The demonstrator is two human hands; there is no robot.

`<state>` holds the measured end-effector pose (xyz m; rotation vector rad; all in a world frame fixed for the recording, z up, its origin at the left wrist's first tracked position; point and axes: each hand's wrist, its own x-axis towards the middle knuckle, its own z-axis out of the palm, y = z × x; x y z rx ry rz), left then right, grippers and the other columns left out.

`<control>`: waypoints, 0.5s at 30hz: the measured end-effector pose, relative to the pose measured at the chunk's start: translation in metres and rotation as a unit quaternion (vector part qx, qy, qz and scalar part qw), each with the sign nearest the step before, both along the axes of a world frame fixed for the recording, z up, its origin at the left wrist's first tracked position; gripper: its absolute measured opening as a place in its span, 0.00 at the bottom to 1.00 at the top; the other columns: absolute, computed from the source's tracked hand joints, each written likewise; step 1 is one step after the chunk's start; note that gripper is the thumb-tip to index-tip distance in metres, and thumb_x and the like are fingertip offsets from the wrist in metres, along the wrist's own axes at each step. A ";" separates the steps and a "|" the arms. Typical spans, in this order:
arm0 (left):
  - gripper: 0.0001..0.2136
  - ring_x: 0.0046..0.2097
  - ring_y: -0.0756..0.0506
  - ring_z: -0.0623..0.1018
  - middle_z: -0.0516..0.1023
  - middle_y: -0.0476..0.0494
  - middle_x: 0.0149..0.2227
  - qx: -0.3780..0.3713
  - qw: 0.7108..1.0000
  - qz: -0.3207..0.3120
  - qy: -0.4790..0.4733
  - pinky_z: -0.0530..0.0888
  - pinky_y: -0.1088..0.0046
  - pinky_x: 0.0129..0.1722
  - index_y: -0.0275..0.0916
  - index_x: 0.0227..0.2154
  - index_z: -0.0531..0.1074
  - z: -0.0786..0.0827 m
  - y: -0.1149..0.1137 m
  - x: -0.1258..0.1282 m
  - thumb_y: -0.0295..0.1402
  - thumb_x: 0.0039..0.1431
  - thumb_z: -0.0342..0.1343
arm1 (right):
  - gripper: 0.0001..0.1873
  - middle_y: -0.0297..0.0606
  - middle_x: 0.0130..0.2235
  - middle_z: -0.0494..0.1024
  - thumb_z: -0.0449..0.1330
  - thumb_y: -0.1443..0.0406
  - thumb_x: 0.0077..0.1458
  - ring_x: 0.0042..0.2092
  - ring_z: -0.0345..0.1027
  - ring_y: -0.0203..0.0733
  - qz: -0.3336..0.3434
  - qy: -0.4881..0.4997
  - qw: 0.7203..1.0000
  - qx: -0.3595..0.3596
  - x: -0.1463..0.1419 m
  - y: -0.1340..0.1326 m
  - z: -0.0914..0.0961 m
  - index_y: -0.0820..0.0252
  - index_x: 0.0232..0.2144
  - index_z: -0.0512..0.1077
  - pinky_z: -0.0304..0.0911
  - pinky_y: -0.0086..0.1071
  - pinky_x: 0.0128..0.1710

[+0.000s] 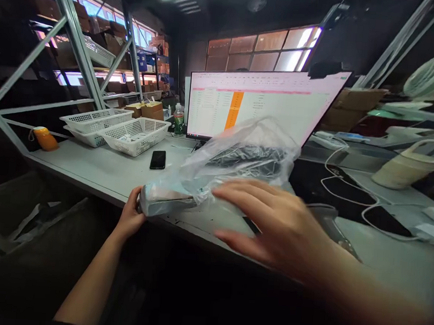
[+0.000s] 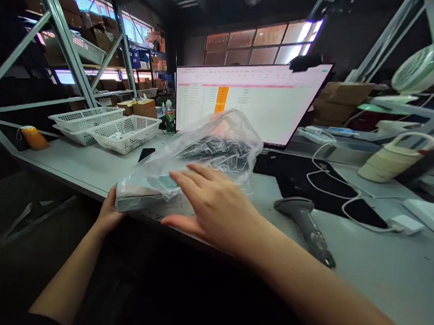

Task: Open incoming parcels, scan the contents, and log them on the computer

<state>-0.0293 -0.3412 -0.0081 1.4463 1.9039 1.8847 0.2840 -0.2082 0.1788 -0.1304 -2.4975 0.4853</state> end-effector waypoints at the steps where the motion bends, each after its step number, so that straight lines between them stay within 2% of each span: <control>1: 0.30 0.50 0.42 0.80 0.75 0.40 0.55 0.002 1.000 -0.006 0.000 0.77 0.68 0.48 0.43 0.57 0.67 0.001 0.001 0.002 0.36 0.49 0.67 | 0.16 0.45 0.48 0.79 0.69 0.54 0.54 0.57 0.70 0.62 -0.007 0.014 0.997 0.070 -0.010 0.001 -0.006 0.50 0.43 0.76 0.64 0.59 0.59; 3: 0.31 0.50 0.41 0.80 0.75 0.40 0.55 -0.006 1.000 -0.010 -0.003 0.77 0.67 0.49 0.43 0.57 0.68 0.001 0.002 0.004 0.37 0.49 0.68 | 0.07 0.43 0.44 0.81 0.64 0.59 0.60 0.56 0.71 0.57 -0.002 0.016 0.984 0.176 -0.027 0.013 -0.016 0.54 0.39 0.76 0.62 0.57 0.62; 4: 0.32 0.51 0.40 0.79 0.75 0.39 0.55 -0.014 1.000 -0.008 -0.009 0.77 0.66 0.49 0.43 0.57 0.68 0.001 0.002 0.004 0.38 0.48 0.68 | 0.05 0.41 0.40 0.81 0.60 0.62 0.63 0.51 0.73 0.52 0.006 0.019 0.978 0.209 -0.031 0.019 -0.019 0.55 0.36 0.75 0.62 0.54 0.61; 5: 0.33 0.52 0.39 0.79 0.75 0.39 0.56 -0.021 1.000 -0.003 -0.018 0.77 0.65 0.50 0.42 0.58 0.67 0.001 0.003 0.002 0.39 0.47 0.69 | 0.09 0.38 0.34 0.80 0.56 0.64 0.66 0.45 0.75 0.47 0.013 0.027 0.972 0.233 -0.030 0.024 -0.021 0.56 0.33 0.74 0.65 0.50 0.58; 7: 0.37 0.54 0.37 0.78 0.74 0.37 0.57 -0.026 0.999 0.012 -0.042 0.77 0.64 0.51 0.42 0.60 0.65 -0.001 0.003 -0.004 0.41 0.46 0.70 | 0.15 0.35 0.26 0.76 0.49 0.66 0.69 0.31 0.72 0.40 0.017 0.050 0.968 0.247 -0.019 0.024 -0.017 0.56 0.32 0.73 0.69 0.38 0.44; 9: 0.39 0.58 0.36 0.76 0.71 0.37 0.59 -0.012 0.998 0.037 -0.052 0.75 0.62 0.54 0.42 0.61 0.64 -0.003 0.005 -0.012 0.39 0.45 0.71 | 0.15 0.34 0.24 0.73 0.49 0.65 0.70 0.26 0.68 0.37 0.028 0.036 0.977 0.209 0.000 0.013 -0.007 0.56 0.33 0.73 0.63 0.32 0.30; 11: 0.38 0.61 0.36 0.72 0.69 0.38 0.61 0.004 0.998 0.055 -0.044 0.73 0.61 0.58 0.43 0.61 0.64 -0.004 0.007 -0.019 0.36 0.45 0.70 | 0.12 0.32 0.24 0.73 0.53 0.64 0.69 0.24 0.66 0.35 0.092 -0.066 0.984 0.138 0.015 -0.002 0.004 0.55 0.33 0.73 0.57 0.30 0.25; 13: 0.38 0.63 0.36 0.71 0.69 0.39 0.61 0.011 0.998 0.055 -0.034 0.72 0.61 0.59 0.45 0.61 0.65 -0.004 0.010 -0.020 0.34 0.44 0.69 | 0.12 0.30 0.25 0.75 0.55 0.62 0.68 0.23 0.66 0.33 0.179 -0.181 0.965 0.062 0.018 -0.012 0.008 0.55 0.32 0.74 0.56 0.28 0.23; 14: 0.38 0.62 0.36 0.71 0.69 0.40 0.61 0.009 0.998 0.048 -0.033 0.72 0.60 0.59 0.45 0.61 0.65 -0.004 0.011 -0.019 0.34 0.44 0.69 | 0.13 0.31 0.26 0.77 0.54 0.62 0.69 0.24 0.68 0.33 0.193 -0.206 0.959 0.032 0.014 -0.012 0.007 0.55 0.34 0.75 0.59 0.28 0.25; 15: 0.37 0.62 0.36 0.71 0.70 0.40 0.60 0.006 0.999 0.041 -0.032 0.72 0.60 0.59 0.45 0.61 0.65 -0.004 0.011 -0.016 0.34 0.45 0.69 | 0.14 0.33 0.30 0.79 0.51 0.63 0.70 0.27 0.71 0.35 0.172 -0.201 0.964 0.014 0.008 -0.008 0.003 0.55 0.36 0.76 0.62 0.27 0.27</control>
